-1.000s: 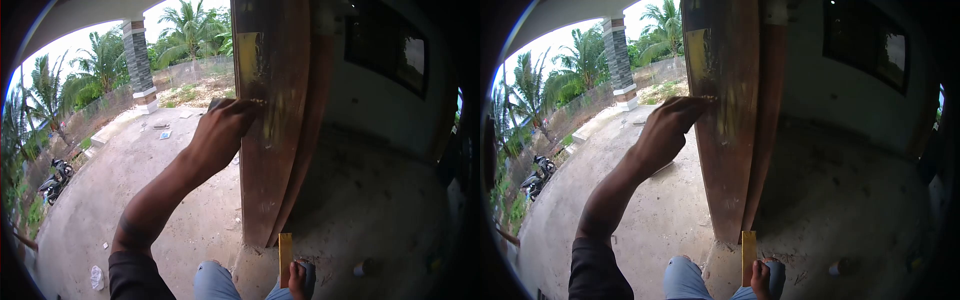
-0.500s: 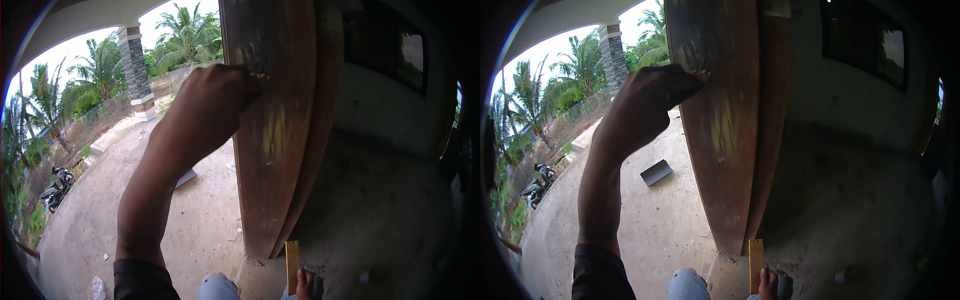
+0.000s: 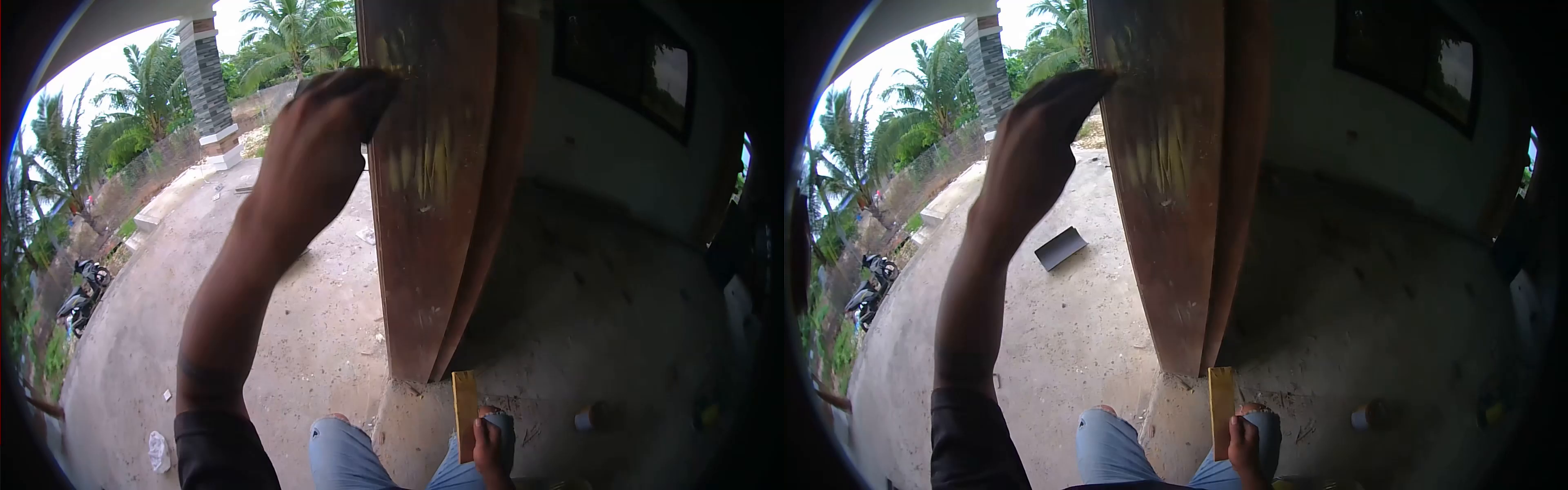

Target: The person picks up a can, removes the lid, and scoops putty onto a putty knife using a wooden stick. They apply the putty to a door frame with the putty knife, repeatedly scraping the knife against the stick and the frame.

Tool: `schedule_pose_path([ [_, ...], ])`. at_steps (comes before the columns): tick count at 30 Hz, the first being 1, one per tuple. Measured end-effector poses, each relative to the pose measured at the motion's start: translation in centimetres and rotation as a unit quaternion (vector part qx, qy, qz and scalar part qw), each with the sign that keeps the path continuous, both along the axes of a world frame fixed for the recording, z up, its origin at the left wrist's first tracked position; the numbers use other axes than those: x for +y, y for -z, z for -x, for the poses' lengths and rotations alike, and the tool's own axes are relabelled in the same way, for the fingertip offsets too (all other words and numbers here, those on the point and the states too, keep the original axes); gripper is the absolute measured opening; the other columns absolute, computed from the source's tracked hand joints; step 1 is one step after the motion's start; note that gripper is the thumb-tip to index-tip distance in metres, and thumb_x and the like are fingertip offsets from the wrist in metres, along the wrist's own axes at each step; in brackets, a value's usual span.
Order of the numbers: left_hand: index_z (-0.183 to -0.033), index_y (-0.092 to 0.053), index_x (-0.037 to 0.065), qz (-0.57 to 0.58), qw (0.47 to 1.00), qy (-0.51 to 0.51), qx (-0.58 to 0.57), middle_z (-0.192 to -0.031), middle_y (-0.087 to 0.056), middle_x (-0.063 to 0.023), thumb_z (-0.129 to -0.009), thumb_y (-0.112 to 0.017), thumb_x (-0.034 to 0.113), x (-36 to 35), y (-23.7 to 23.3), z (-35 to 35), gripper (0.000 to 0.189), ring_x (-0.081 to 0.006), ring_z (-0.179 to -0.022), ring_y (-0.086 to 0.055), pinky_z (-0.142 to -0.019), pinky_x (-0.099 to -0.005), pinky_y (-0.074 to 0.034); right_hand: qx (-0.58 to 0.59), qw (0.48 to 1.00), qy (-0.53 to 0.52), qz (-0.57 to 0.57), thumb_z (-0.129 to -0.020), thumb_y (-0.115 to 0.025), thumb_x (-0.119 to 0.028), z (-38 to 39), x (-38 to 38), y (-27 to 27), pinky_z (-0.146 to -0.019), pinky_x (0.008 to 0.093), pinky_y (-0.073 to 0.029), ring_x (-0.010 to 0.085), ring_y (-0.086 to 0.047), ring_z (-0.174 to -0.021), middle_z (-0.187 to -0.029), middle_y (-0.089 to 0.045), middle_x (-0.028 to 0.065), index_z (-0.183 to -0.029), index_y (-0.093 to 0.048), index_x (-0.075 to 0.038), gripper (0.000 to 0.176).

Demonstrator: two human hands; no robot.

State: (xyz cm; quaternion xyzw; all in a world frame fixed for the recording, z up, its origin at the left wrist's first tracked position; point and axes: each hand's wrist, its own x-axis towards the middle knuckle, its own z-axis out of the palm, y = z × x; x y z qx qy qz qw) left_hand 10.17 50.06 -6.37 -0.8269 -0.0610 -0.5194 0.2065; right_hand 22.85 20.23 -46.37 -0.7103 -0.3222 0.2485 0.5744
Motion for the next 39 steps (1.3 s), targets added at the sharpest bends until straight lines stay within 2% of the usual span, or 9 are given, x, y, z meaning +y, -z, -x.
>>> schedule_pose_path([
  [1, -0.117, -0.064, 0.007, -0.039, 0.999, -0.027, -0.008, -0.118, -0.063, -0.0140, -0.070, -0.041, -0.022, 0.9, -3.3, -0.4, 0.060, -0.0303, -0.106, -0.062, -0.094, -0.0379, -0.049, -0.002, 1.000, 0.004, 0.000, -0.098, -0.045, -0.028, -0.1, 0.0, 0.4, -0.053, 0.0349, -0.031, 0.0156, -0.036, -0.057, -0.058, -0.036, 0.0066, -0.068, -0.044, -0.002, 0.040],
  [6, -0.108, -0.065, 0.001, -0.007, 0.992, -0.100, 0.079, -0.106, -0.066, -0.0173, -0.068, -0.044, -0.020, -0.1, -7.8, -0.7, 0.050, -0.0331, -0.099, -0.063, -0.088, -0.0385, -0.051, -0.016, 1.000, 0.022, -0.010, -0.098, -0.045, -0.027, -0.7, 0.4, 1.2, -0.054, 0.0342, -0.031, 0.0154, -0.037, -0.058, -0.059, -0.038, 0.0065, -0.068, -0.044, -0.001, 0.039],
  [9, -0.111, -0.066, 0.007, 0.063, 0.991, -0.049, 0.111, -0.110, -0.067, -0.0137, -0.069, -0.041, -0.023, 1.3, -0.1, -1.0, 0.058, -0.0290, -0.098, -0.065, -0.089, -0.0364, -0.053, -0.015, 0.993, 0.047, 0.109, -0.098, -0.047, -0.037, -1.4, 0.1, 0.7, -0.070, 0.0321, -0.043, 0.0189, -0.053, -0.075, -0.078, -0.058, 0.0078, -0.088, -0.058, 0.001, 0.040],
  [10, -0.098, -0.069, 0.003, 0.099, 0.989, -0.012, 0.112, -0.095, -0.068, -0.0149, -0.075, -0.059, -0.007, 1.3, 3.9, -1.6, 0.027, -0.0284, -0.085, -0.067, -0.076, -0.0397, -0.055, 0.013, 0.997, 0.026, 0.077, -0.098, -0.047, -0.037, -1.9, 0.1, 1.9, -0.069, 0.0312, -0.042, 0.0169, -0.051, -0.075, -0.078, -0.056, 0.0065, -0.090, -0.058, 0.001, 0.040],
  [15, -0.118, -0.063, 0.004, 0.147, 0.975, -0.065, 0.152, -0.123, -0.060, -0.0126, -0.082, -0.053, -0.007, -1.4, 18.2, -1.2, 0.039, -0.0286, -0.115, -0.056, -0.095, -0.0383, -0.050, 0.003, 1.000, 0.020, -0.006, -0.099, -0.044, -0.028, -0.9, 0.8, -0.2, -0.054, 0.0335, -0.030, 0.0124, -0.035, -0.059, -0.059, -0.035, 0.0049, -0.068, -0.044, -0.003, 0.039],
  [22, -0.110, -0.068, 0.007, -0.029, 0.999, -0.026, 0.025, -0.109, -0.067, -0.0130, -0.068, -0.047, -0.022, -0.7, -1.5, -2.9, 0.055, -0.0269, -0.093, -0.067, -0.087, -0.0358, -0.054, -0.004, 1.000, 0.023, 0.012, -0.099, -0.044, -0.030, -0.4, 0.1, -1.2, -0.054, 0.0333, -0.031, 0.0128, -0.035, -0.059, -0.059, -0.035, 0.0048, -0.068, -0.043, -0.003, 0.041],
  [23, -0.094, -0.066, 0.001, 0.062, 0.997, 0.029, 0.023, -0.082, -0.066, -0.0151, -0.076, -0.058, -0.004, 0.2, -2.6, -4.5, 0.020, -0.0328, -0.074, -0.065, -0.065, -0.0391, -0.054, -0.009, 0.999, 0.028, 0.017, -0.098, -0.044, -0.030, -0.4, 0.2, -1.3, -0.054, 0.0334, -0.031, 0.0130, -0.035, -0.059, -0.059, -0.035, 0.0051, -0.068, -0.043, -0.002, 0.041],
  [30, -0.117, -0.063, 0.003, 0.123, 0.981, -0.075, 0.134, -0.120, -0.061, -0.0136, -0.080, -0.054, -0.006, -3.0, 19.3, -4.7, 0.039, -0.0325, -0.113, -0.056, -0.095, -0.0436, -0.049, -0.019, 0.999, 0.023, 0.030, -0.098, -0.043, -0.030, -1.5, 0.2, 0.2, -0.053, 0.0340, -0.029, 0.0141, -0.034, -0.058, -0.059, -0.034, 0.0062, -0.069, -0.043, -0.002, 0.040],
  [39, -0.105, -0.065, -0.001, 0.059, 0.997, -0.020, 0.048, -0.102, -0.065, -0.0180, -0.071, -0.048, -0.014, -3.7, -1.4, -6.3, 0.040, -0.0345, -0.097, -0.062, -0.082, -0.0390, -0.052, 0.030, 0.999, 0.011, -0.007, -0.098, -0.046, -0.026, -1.6, 0.1, 0.9, -0.051, 0.0314, -0.027, 0.0105, -0.030, -0.058, -0.059, -0.031, 0.0019, -0.066, -0.038, -0.004, 0.039],
])
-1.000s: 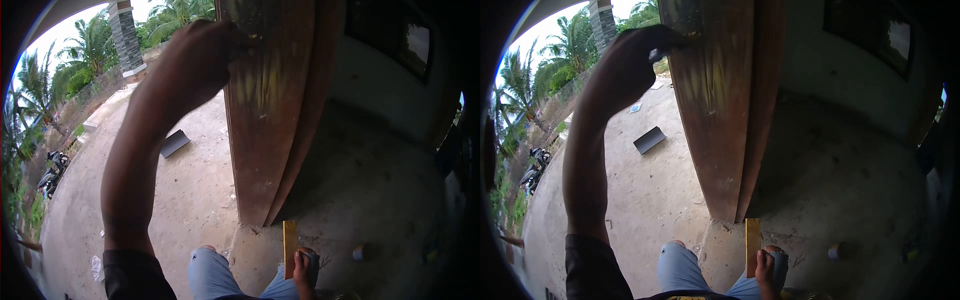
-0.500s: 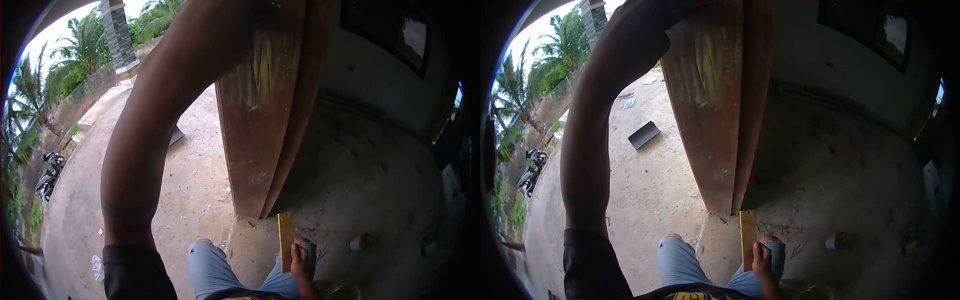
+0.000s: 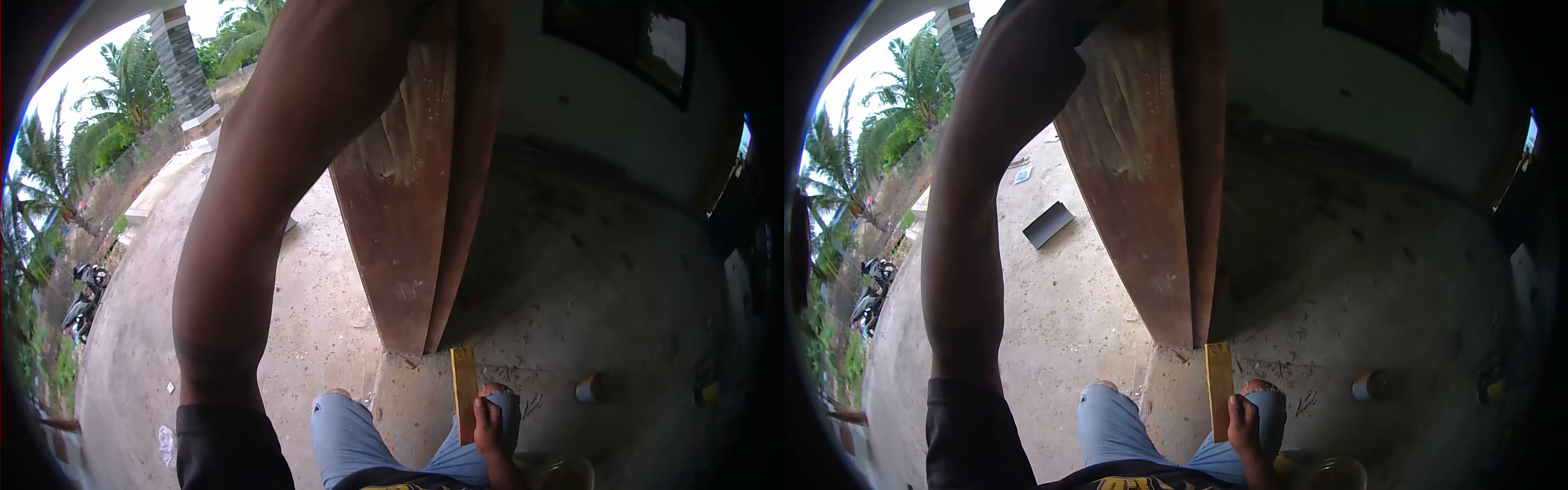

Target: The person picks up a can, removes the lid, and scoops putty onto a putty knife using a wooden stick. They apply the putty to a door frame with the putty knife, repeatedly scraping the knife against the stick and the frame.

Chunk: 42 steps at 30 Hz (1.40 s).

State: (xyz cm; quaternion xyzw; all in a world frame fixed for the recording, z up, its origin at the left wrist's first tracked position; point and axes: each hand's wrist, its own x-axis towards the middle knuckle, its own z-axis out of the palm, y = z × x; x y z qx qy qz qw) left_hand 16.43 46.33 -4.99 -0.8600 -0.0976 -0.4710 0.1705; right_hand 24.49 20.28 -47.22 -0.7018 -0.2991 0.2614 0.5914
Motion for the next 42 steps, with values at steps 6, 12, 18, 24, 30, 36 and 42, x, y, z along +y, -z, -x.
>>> schedule_pose_path([
  [6, -0.112, -0.066, 0.003, -0.086, 0.993, -0.034, -0.071, -0.114, -0.064, -0.0140, -0.076, -0.057, -0.004, 2.7, 13.7, -2.7, 0.038, -0.0333, -0.104, -0.062, -0.091, -0.0412, -0.051, 0.034, 0.989, 0.036, 0.140, -0.097, -0.048, -0.039, -1.8, -1.1, 2.6, -0.076, 0.0328, -0.045, 0.0213, -0.058, -0.081, -0.078, -0.059, 0.0079, -0.098, -0.061, 0.001, 0.042],
  [12, -0.118, -0.060, -0.001, 0.072, 0.992, -0.041, 0.100, -0.135, -0.045, -0.0174, -0.075, -0.054, 0.000, -0.3, 26.4, -1.1, 0.044, -0.0414, -0.124, -0.045, -0.103, -0.0537, -0.039, -0.041, 0.993, 0.082, 0.070, -0.098, -0.046, -0.035, -0.8, -1.3, 1.7, -0.062, 0.0342, -0.038, 0.0208, -0.046, -0.063, -0.065, -0.049, 0.0083, -0.078, -0.054, 0.000, 0.041],
  [18, -0.113, -0.066, 0.004, -0.069, 0.997, 0.007, -0.039, -0.110, -0.066, -0.0153, -0.072, -0.047, -0.018, -0.1, 8.1, 0.7, 0.050, -0.0284, -0.100, -0.065, -0.089, -0.0377, -0.052, 0.002, 0.999, 0.040, 0.015, -0.098, -0.045, -0.030, 0.3, -2.2, 2.2, -0.055, 0.0369, -0.033, 0.0199, -0.038, -0.057, -0.059, -0.041, 0.0112, -0.072, -0.048, 0.000, 0.041],
  [24, -0.109, -0.067, 0.005, -0.039, 0.998, 0.007, 0.045, -0.102, -0.068, -0.0132, -0.073, -0.050, -0.016, 2.3, 5.1, -0.7, 0.044, -0.0273, -0.090, -0.067, -0.075, -0.0367, -0.056, 0.019, 0.999, 0.028, 0.013, -0.098, -0.045, -0.028, -0.6, -1.3, 3.1, -0.054, 0.0349, -0.032, 0.0165, -0.036, -0.058, -0.059, -0.038, 0.0084, -0.070, -0.045, -0.001, 0.039],
  [30, -0.121, -0.061, 0.003, 0.064, 0.986, -0.065, 0.142, -0.124, -0.056, -0.0147, -0.077, -0.054, -0.001, -2.0, 23.0, -0.7, 0.044, -0.0322, -0.117, -0.052, -0.098, -0.0444, -0.044, 0.006, 1.000, 0.012, -0.004, -0.098, -0.045, -0.027, -1.1, -1.0, 0.8, -0.053, 0.0337, -0.030, 0.0143, -0.035, -0.058, -0.059, -0.037, 0.0059, -0.070, -0.044, -0.002, 0.038],
  [36, -0.116, -0.062, 0.002, -0.056, 0.998, -0.017, -0.018, -0.121, -0.059, -0.0138, -0.075, -0.052, -0.011, -1.4, 8.0, -1.6, 0.044, -0.0308, -0.107, -0.060, -0.091, -0.0390, -0.050, -0.009, 1.000, 0.010, 0.008, -0.099, -0.044, -0.029, -1.1, -1.2, 0.4, -0.053, 0.0346, -0.030, 0.0154, -0.035, -0.057, -0.058, -0.036, 0.0070, -0.070, -0.044, -0.002, 0.040],
  [42, -0.116, -0.064, 0.002, -0.029, 0.999, -0.001, -0.018, -0.134, -0.049, -0.0204, -0.073, -0.060, 0.002, 0.7, 20.3, -4.7, 0.042, -0.0379, -0.124, -0.048, -0.100, -0.0512, -0.043, -0.049, 0.997, 0.028, 0.046, -0.099, -0.044, -0.032, -1.9, -0.8, 2.2, -0.062, 0.0368, -0.037, 0.0237, -0.047, -0.067, -0.069, -0.049, 0.0140, -0.081, -0.053, 0.001, 0.039],
])
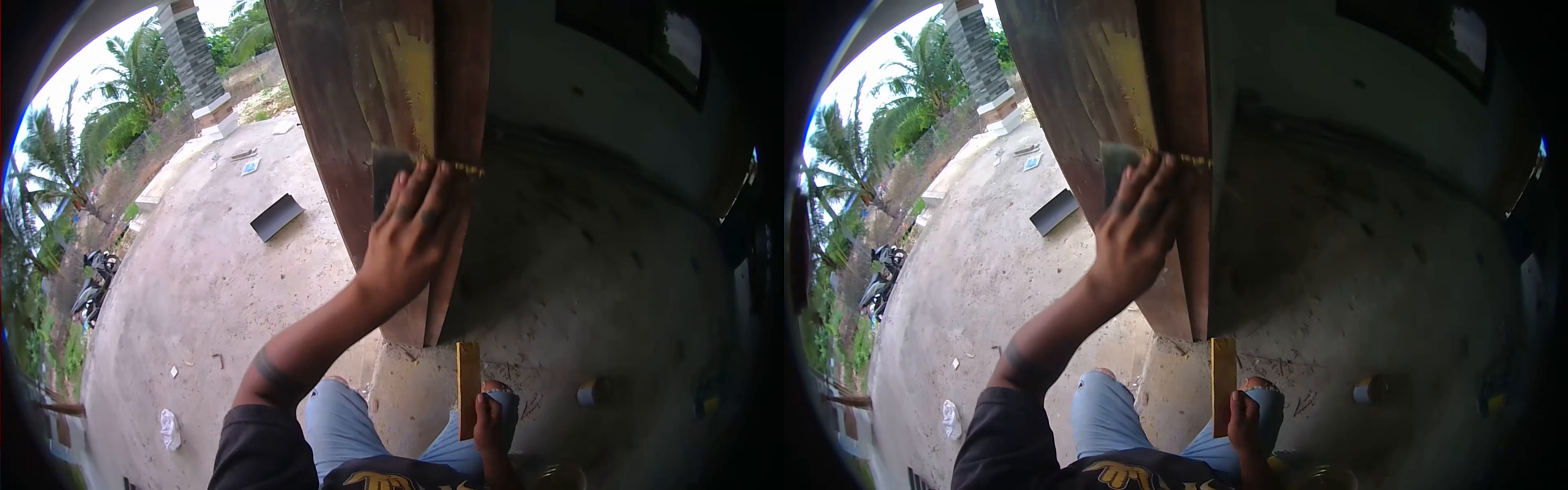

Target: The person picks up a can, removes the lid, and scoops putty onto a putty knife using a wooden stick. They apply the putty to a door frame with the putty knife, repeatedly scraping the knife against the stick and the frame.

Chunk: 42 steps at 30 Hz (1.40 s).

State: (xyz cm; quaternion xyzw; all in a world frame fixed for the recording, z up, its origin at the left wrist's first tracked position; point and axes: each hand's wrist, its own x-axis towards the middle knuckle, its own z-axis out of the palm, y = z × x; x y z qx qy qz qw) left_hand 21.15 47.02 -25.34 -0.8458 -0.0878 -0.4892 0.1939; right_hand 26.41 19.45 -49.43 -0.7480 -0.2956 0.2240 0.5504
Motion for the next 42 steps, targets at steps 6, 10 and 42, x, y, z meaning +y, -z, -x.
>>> schedule_pose_path([
  [6, -0.128, -0.056, 0.003, 0.144, 0.964, 0.037, 0.219, -0.137, -0.046, -0.0167, -0.082, -0.054, 0.004, -5.5, 5.6, 4.8, 0.046, -0.0348, -0.130, -0.042, -0.109, -0.0508, -0.033, 0.007, 0.997, 0.037, 0.074, -0.098, -0.044, -0.037, -0.6, -0.9, 1.1, -0.079, 0.0372, -0.043, 0.0293, -0.058, -0.090, -0.091, -0.061, 0.0184, -0.099, -0.062, 0.003, 0.044],
  [10, -0.114, -0.062, 0.003, -0.061, 0.997, -0.032, 0.032, -0.115, -0.060, -0.0154, -0.078, -0.056, 0.003, -1.3, -12.2, 5.8, 0.036, -0.0321, -0.108, -0.056, -0.091, -0.0405, -0.048, 0.014, 0.996, 0.043, 0.083, -0.095, -0.045, -0.036, 0.4, -0.4, -1.5, -0.077, 0.0383, -0.042, 0.0305, -0.056, -0.086, -0.090, -0.060, 0.0174, -0.101, -0.061, 0.003, 0.043],
  [42, -0.097, -0.071, 0.006, 0.004, 0.999, -0.043, 0.027, -0.097, -0.068, -0.0103, -0.073, -0.059, -0.008, 1.4, -11.8, 6.3, 0.030, -0.0250, -0.085, -0.067, -0.073, -0.0352, -0.056, -0.056, 0.998, 0.014, 0.026, -0.098, -0.044, -0.035, 1.8, 1.1, -1.4, -0.064, 0.0353, -0.040, 0.0207, -0.050, -0.067, -0.071, -0.053, 0.0124, -0.081, -0.055, 0.001, 0.041],
])
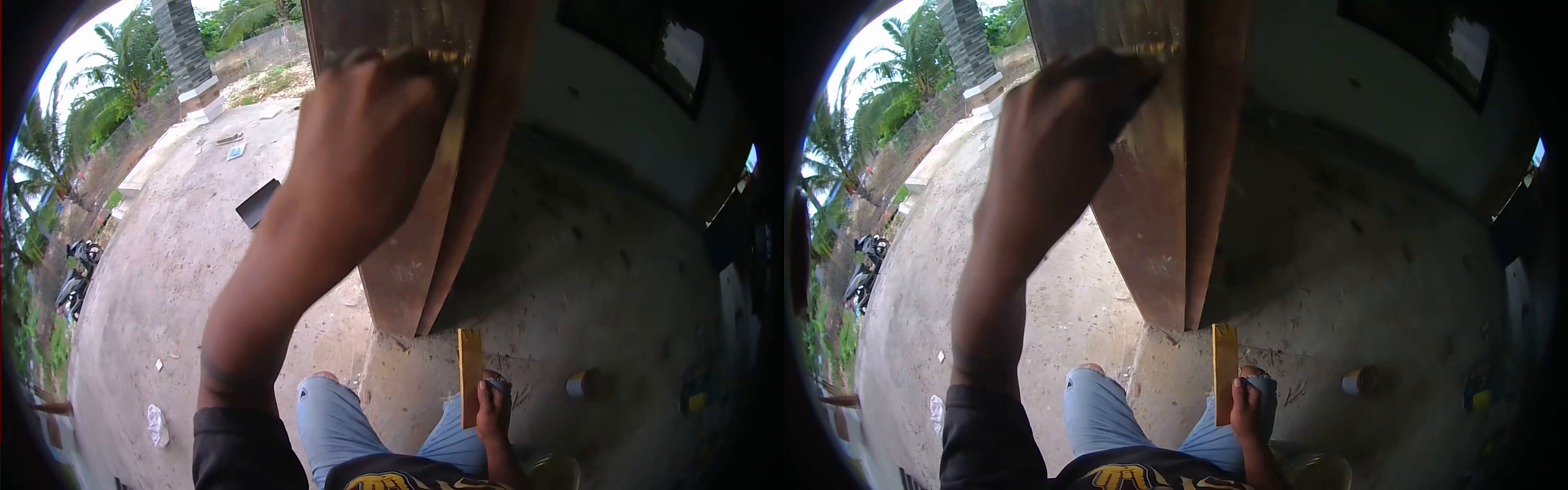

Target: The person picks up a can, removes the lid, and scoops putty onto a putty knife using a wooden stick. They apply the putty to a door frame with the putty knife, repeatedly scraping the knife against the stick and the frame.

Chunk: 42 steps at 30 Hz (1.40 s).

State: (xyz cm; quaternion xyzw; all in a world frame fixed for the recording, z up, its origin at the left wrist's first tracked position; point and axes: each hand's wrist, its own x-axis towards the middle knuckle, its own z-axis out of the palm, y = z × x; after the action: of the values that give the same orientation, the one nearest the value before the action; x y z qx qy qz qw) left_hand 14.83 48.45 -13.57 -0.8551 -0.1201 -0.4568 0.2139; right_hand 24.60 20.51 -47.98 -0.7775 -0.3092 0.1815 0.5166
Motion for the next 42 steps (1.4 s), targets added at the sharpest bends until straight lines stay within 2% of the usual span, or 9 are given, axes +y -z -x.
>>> schedule_pose_path([
  [6, -0.123, -0.058, 0.002, 0.117, 0.985, -0.043, 0.121, -0.128, -0.052, -0.0156, -0.076, -0.055, 0.000, -1.9, 19.1, 1.0, 0.047, -0.0360, -0.117, -0.051, -0.098, -0.0442, -0.045, 0.018, 1.000, -0.017, -0.015, -0.099, -0.045, -0.032, 1.4, 0.3, -2.8, -0.055, 0.0329, -0.032, 0.0143, -0.036, -0.060, -0.062, -0.039, 0.0037, -0.070, -0.044, -0.003, 0.041],
  [16, -0.106, -0.065, 0.004, -0.092, 0.993, 0.045, -0.055, -0.106, -0.064, -0.0111, -0.075, -0.054, -0.004, 2.4, -2.2, 2.0, 0.034, -0.0301, -0.097, -0.061, -0.079, -0.0382, -0.053, 0.144, 0.988, -0.018, -0.051, -0.098, -0.047, -0.034, 1.6, -2.0, 2.3, -0.057, 0.0333, -0.032, 0.0140, -0.040, -0.063, -0.065, -0.043, 0.0017, -0.072, -0.046, -0.003, 0.040],
  [25, -0.122, -0.061, 0.006, 0.076, 0.995, -0.058, 0.039, -0.131, -0.053, -0.0131, -0.079, -0.059, 0.002, 0.6, 19.9, 0.8, 0.043, -0.0348, -0.119, -0.052, -0.099, -0.0478, -0.046, 0.092, 0.996, 0.003, 0.019, -0.098, -0.045, -0.039, 0.4, -1.5, 3.3, -0.062, 0.0330, -0.039, 0.0188, -0.046, -0.063, -0.066, -0.050, 0.0074, -0.081, -0.056, 0.000, 0.044],
  [29, -0.120, -0.063, 0.008, 0.123, 0.986, 0.013, 0.109, -0.127, -0.057, -0.0113, -0.082, -0.054, -0.004, -0.8, 13.0, 3.9, 0.042, -0.0282, -0.118, -0.054, -0.097, -0.0428, -0.049, 0.046, 0.998, 0.028, -0.039, -0.099, -0.045, -0.035, 1.7, -0.7, 1.8, -0.058, 0.0324, -0.035, 0.0143, -0.039, -0.061, -0.063, -0.041, 0.0036, -0.074, -0.048, -0.002, 0.041],
  [34, -0.090, -0.069, 0.003, -0.157, 0.987, -0.003, -0.032, -0.092, -0.068, -0.0132, -0.079, -0.059, -0.003, 3.8, -7.9, 2.8, 0.016, -0.0265, -0.070, -0.066, -0.059, -0.0369, -0.053, 0.111, 0.991, -0.043, -0.066, -0.099, -0.045, -0.030, 2.6, -0.3, 0.1, -0.053, 0.0313, -0.027, 0.0095, -0.030, -0.061, -0.061, -0.031, -0.0005, -0.068, -0.039, -0.004, 0.041],
  [35, -0.094, -0.068, 0.001, -0.134, 0.990, -0.001, -0.040, -0.095, -0.067, -0.0160, -0.078, -0.055, -0.006, 2.0, -9.4, 2.6, 0.022, -0.0292, -0.079, -0.065, -0.068, -0.0381, -0.052, 0.119, 0.989, -0.055, -0.066, -0.099, -0.045, -0.029, 2.7, -0.1, 0.0, -0.052, 0.0310, -0.026, 0.0093, -0.029, -0.060, -0.060, -0.031, -0.0007, -0.067, -0.040, -0.004, 0.041],
  [38, -0.096, -0.068, -0.001, -0.091, 0.995, 0.005, -0.046, -0.095, -0.066, -0.0193, -0.077, -0.052, -0.009, -0.4, -10.1, 1.5, 0.026, -0.0325, -0.084, -0.062, -0.075, -0.0389, -0.050, 0.115, 0.988, -0.049, -0.093, -0.099, -0.046, -0.028, 2.7, 0.5, 1.4, -0.052, 0.0311, -0.026, 0.0090, -0.029, -0.060, -0.060, -0.031, -0.0006, -0.067, -0.040, -0.004, 0.040],
  [40, -0.084, -0.068, 0.001, -0.098, 0.995, 0.012, -0.030, -0.085, -0.067, -0.0143, -0.078, -0.060, -0.002, 2.7, -6.0, 1.2, 0.011, -0.0281, -0.056, -0.063, -0.051, -0.0359, -0.051, 0.136, 0.984, -0.067, -0.089, -0.099, -0.046, -0.028, 2.5, 1.0, 1.2, -0.052, 0.0309, -0.027, 0.0089, -0.030, -0.060, -0.060, -0.031, -0.0004, -0.068, -0.040, -0.004, 0.040],
  [42, -0.098, -0.070, 0.008, 0.005, 1.000, 0.013, -0.004, -0.098, -0.068, -0.0091, -0.078, -0.060, -0.006, 1.3, -1.0, 1.2, 0.026, -0.0228, -0.084, -0.067, -0.068, -0.0359, -0.057, 0.137, 0.983, -0.080, -0.088, -0.099, -0.046, -0.027, 2.3, 1.2, 1.0, -0.052, 0.0307, -0.027, 0.0091, -0.031, -0.060, -0.060, -0.032, 0.0000, -0.068, -0.041, -0.004, 0.039],
])
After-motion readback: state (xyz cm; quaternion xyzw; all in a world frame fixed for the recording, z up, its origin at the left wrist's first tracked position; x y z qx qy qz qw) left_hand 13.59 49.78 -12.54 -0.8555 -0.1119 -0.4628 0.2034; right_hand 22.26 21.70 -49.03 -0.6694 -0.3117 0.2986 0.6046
